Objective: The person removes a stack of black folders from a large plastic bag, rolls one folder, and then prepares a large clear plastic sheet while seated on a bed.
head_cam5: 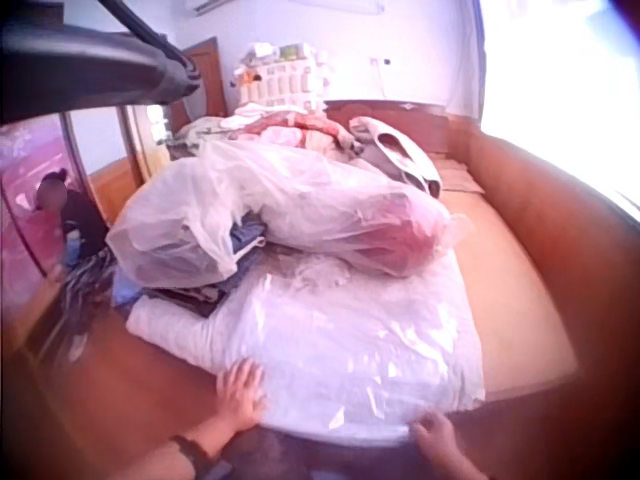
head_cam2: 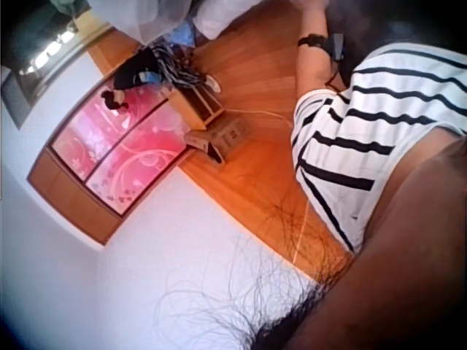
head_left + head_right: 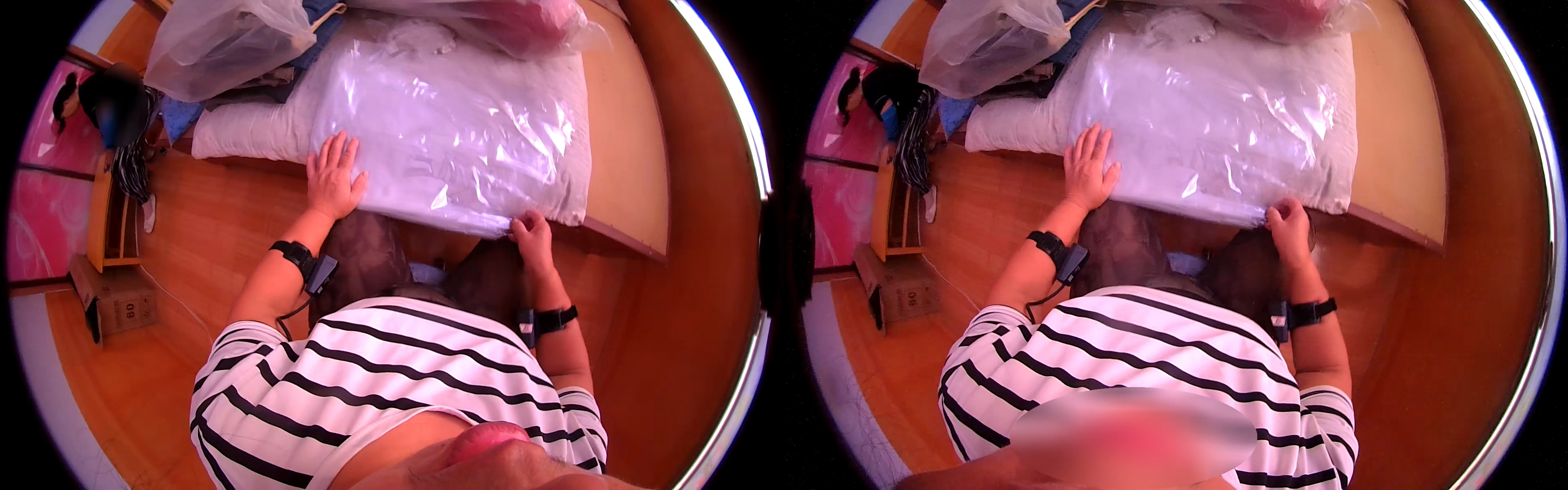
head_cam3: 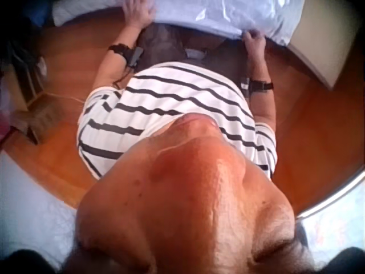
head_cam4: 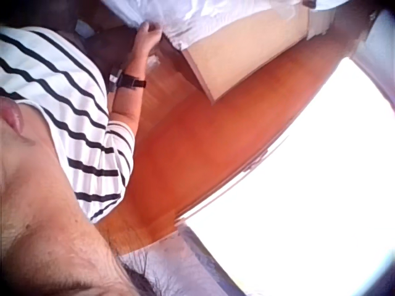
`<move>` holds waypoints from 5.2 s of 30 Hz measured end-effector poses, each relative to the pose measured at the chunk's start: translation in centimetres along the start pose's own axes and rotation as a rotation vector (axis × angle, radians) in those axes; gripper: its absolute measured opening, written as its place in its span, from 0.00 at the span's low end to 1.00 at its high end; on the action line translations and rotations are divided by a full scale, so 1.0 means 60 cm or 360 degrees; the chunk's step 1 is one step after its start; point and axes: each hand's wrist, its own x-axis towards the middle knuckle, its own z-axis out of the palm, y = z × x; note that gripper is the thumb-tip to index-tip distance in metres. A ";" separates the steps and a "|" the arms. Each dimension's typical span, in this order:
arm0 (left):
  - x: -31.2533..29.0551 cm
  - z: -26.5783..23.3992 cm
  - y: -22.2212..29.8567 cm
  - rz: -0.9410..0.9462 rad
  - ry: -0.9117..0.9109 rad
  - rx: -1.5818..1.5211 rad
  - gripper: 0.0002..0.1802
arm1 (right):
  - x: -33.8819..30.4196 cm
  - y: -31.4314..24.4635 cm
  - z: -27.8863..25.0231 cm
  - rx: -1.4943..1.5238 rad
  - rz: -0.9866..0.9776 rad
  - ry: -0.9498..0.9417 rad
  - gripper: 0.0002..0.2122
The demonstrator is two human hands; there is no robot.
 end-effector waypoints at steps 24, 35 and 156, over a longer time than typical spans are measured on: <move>0.023 -0.027 -0.008 -0.0051 -0.0140 -0.0172 0.37 | -0.004 -0.050 0.019 0.1112 0.0761 -0.0697 0.22; 0.038 -0.047 -0.019 -0.0018 -0.0254 -0.0204 0.37 | -0.009 -0.076 0.040 0.1373 0.0836 -0.0770 0.25; 0.070 -0.065 -0.261 -0.0453 -0.0627 -0.1165 0.22 | 0.153 -0.249 0.332 -0.1886 -0.1060 -0.0249 0.33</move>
